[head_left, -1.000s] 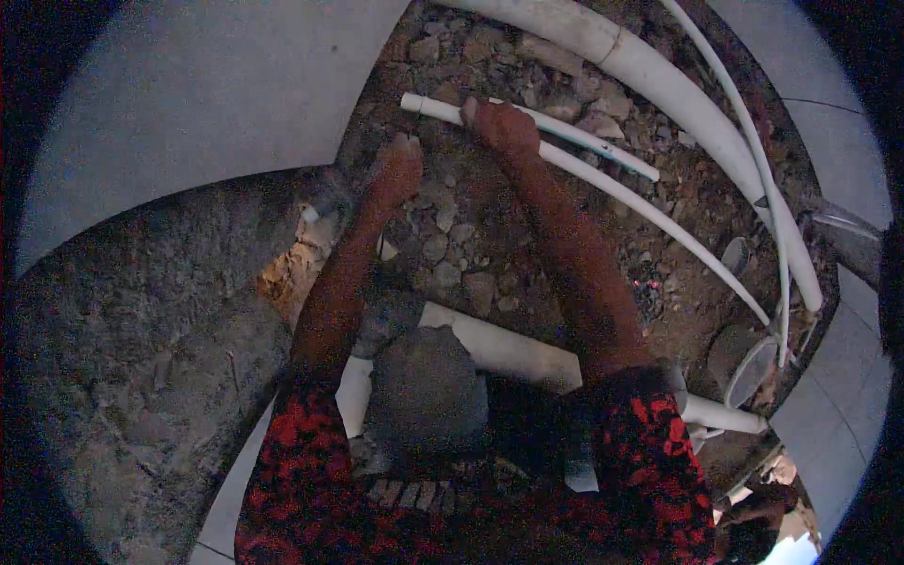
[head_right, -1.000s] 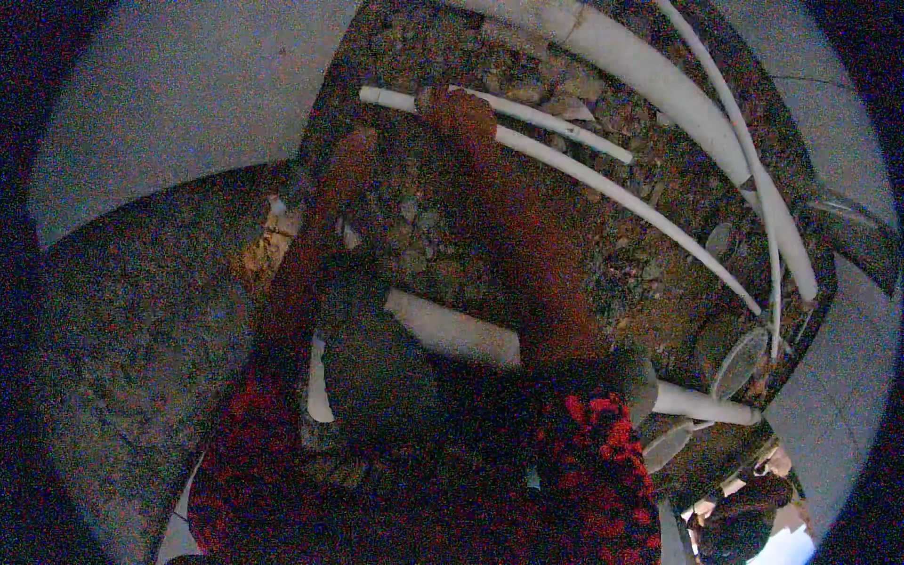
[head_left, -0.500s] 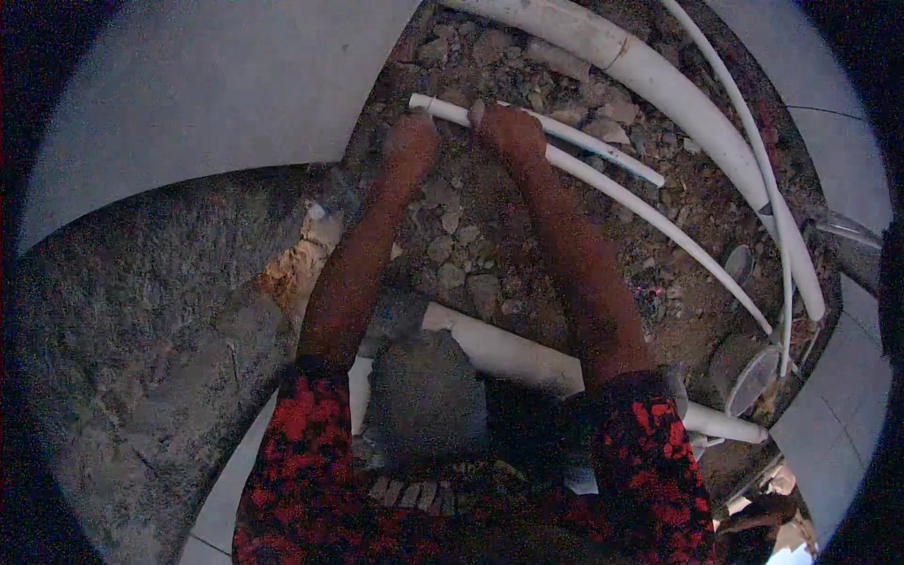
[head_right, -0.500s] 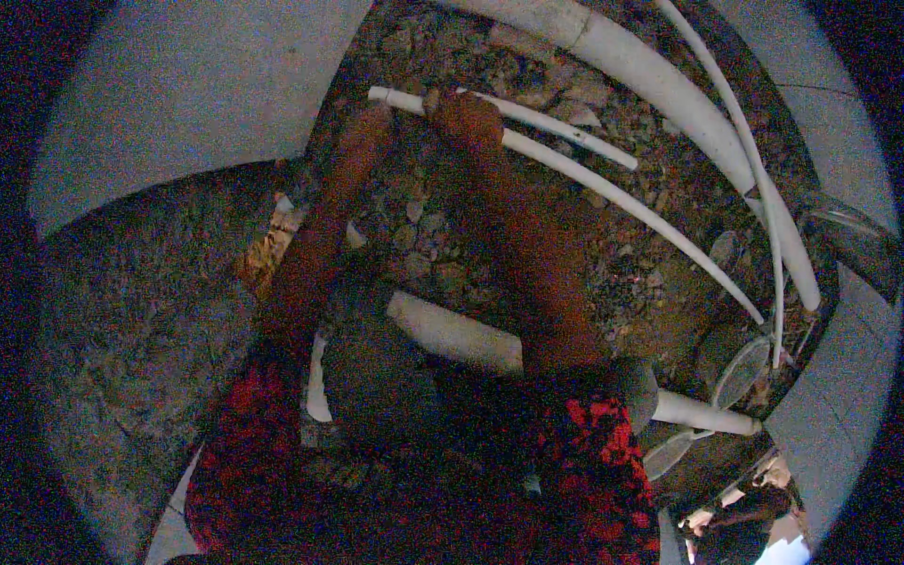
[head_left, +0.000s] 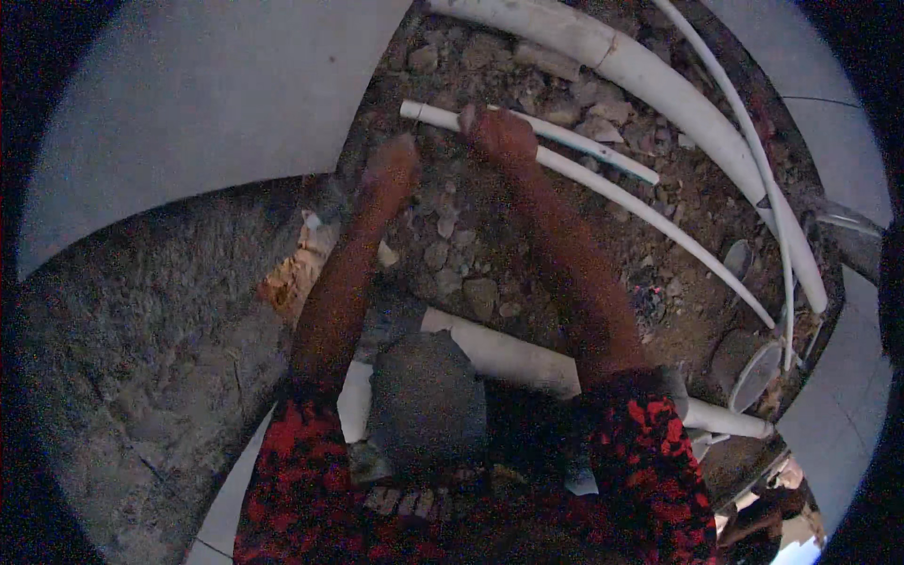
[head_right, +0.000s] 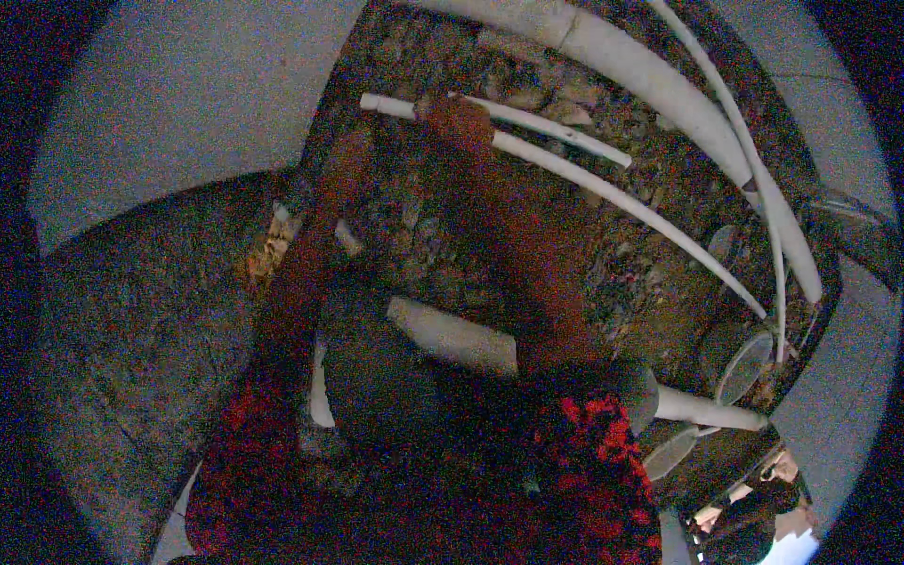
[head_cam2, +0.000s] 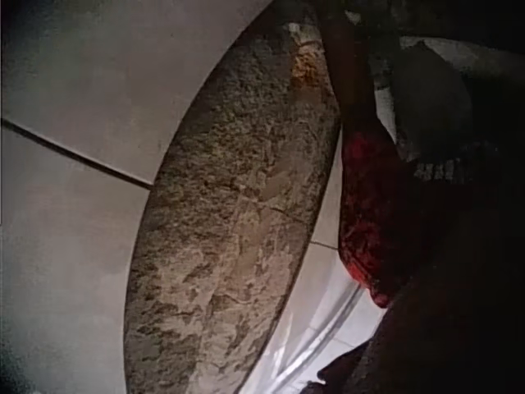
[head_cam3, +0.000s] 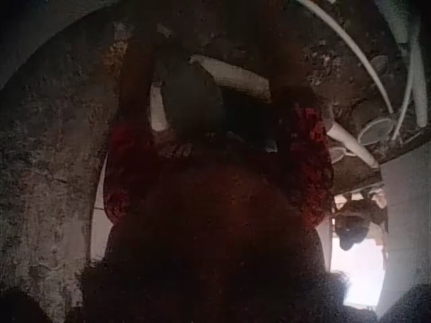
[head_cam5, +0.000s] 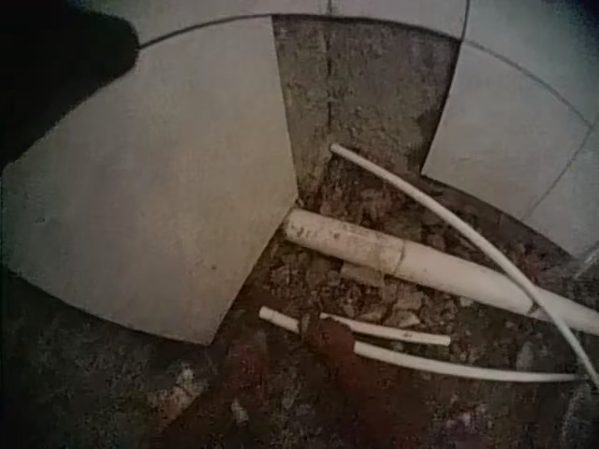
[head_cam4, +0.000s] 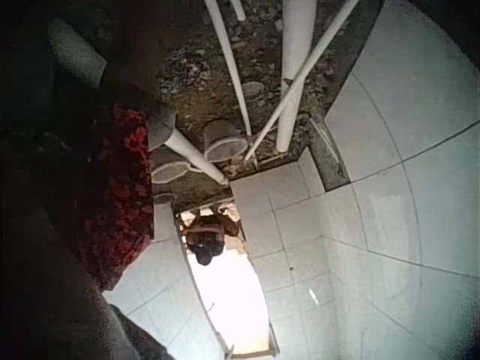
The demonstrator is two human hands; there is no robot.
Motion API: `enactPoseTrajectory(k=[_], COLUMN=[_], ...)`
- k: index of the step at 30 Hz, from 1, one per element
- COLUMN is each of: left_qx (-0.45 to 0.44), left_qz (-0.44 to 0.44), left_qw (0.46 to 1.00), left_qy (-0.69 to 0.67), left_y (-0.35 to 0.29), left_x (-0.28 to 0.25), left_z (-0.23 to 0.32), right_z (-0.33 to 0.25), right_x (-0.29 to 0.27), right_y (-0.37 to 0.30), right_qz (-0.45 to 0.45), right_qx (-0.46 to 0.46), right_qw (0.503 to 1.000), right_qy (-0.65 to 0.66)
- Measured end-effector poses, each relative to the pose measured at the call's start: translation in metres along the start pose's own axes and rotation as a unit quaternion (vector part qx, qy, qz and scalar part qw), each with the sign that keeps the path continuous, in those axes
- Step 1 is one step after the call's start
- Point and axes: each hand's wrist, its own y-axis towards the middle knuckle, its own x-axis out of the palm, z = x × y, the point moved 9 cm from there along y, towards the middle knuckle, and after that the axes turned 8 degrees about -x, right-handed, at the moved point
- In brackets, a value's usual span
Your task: The person is connecting PVC pipes using a tee connector and heat in a bathroom renovation area.
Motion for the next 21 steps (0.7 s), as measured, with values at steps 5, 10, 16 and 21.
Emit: enactPoseTrajectory(k=[5,10,16,21], left_qx=[-0.055,0.013,0.012,0.011], left_qz=[-0.068,-0.025,-0.091,-0.048], left_qw=[0.982,0.992,0.961,0.991], left_qy=[0.169,0.122,0.26,0.122], left_y=[0.026,0.019,0.008,0.023], left_x=[0.025,0.012,0.031,0.019], left_z=[-0.002,-0.005,-0.068,-0.012], right_z=[0.018,-0.02,-0.009,-0.025], right_x=[0.0,-0.018,-0.014,-0.022], right_y=[-0.009,-0.008,0.0,-0.004], right_qz=[0.155,0.191,0.161,0.112], right_qx=[-0.021,-0.063,-0.039,-0.074], right_qw=[0.988,0.976,0.986,0.988], right_qy=[-0.002,-0.08,-0.031,-0.073])
